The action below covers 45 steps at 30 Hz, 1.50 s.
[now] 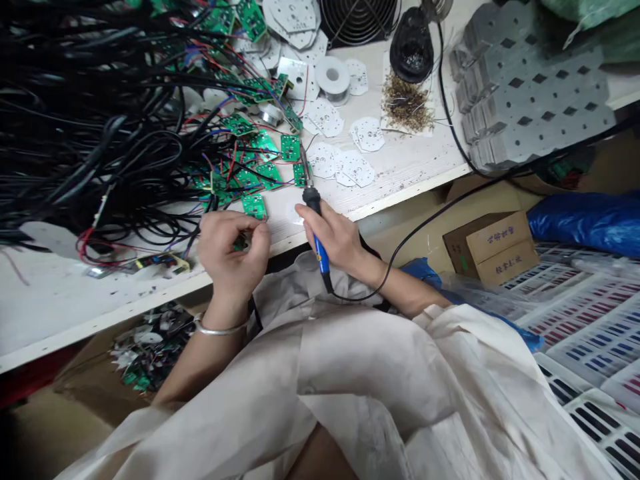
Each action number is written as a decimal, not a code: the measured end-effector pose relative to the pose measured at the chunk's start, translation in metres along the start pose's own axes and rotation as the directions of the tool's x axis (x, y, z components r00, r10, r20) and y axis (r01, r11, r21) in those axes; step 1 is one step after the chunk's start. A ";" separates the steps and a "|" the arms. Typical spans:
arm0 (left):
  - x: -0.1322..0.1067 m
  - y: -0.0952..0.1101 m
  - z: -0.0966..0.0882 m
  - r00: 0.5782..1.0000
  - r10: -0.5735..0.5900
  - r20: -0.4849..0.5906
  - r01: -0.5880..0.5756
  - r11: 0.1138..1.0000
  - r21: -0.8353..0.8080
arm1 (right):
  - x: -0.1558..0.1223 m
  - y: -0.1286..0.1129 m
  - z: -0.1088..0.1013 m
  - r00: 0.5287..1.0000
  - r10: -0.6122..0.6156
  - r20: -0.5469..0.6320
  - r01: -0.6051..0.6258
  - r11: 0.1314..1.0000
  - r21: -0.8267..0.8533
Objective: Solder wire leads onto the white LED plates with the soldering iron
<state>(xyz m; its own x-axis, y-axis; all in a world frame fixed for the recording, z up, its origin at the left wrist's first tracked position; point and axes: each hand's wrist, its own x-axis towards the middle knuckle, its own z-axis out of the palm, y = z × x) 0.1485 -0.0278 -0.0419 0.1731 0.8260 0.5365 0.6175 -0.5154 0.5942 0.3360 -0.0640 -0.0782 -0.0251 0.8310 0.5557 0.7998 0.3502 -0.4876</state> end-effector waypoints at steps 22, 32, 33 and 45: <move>0.002 -0.006 0.023 0.988 0.079 0.136 -0.102 0.980 0.171 | 0.048 0.140 -0.050 0.682 0.469 -0.561 -0.408 0.881 0.241; 0.005 -0.006 0.025 0.959 0.156 0.238 -0.171 0.984 0.045 | 0.053 0.144 -0.052 0.630 0.624 -0.461 -0.465 0.779 0.420; 0.005 -0.005 0.024 0.956 0.152 0.249 -0.165 0.986 0.034 | 0.054 0.142 -0.052 0.628 0.620 -0.469 -0.462 0.783 0.416; 0.003 0.002 0.031 0.978 0.057 0.200 -0.068 0.996 0.050 | 0.059 0.103 -0.058 0.602 0.583 -0.546 -0.296 0.797 0.526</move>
<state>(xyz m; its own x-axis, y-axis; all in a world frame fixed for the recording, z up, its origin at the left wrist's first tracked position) 0.1738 -0.0189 -0.0577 0.3577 0.8241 0.4392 0.6419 -0.5586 0.5253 0.4515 -0.0039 -0.0560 0.7786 0.4685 0.4174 0.3300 0.2600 -0.9075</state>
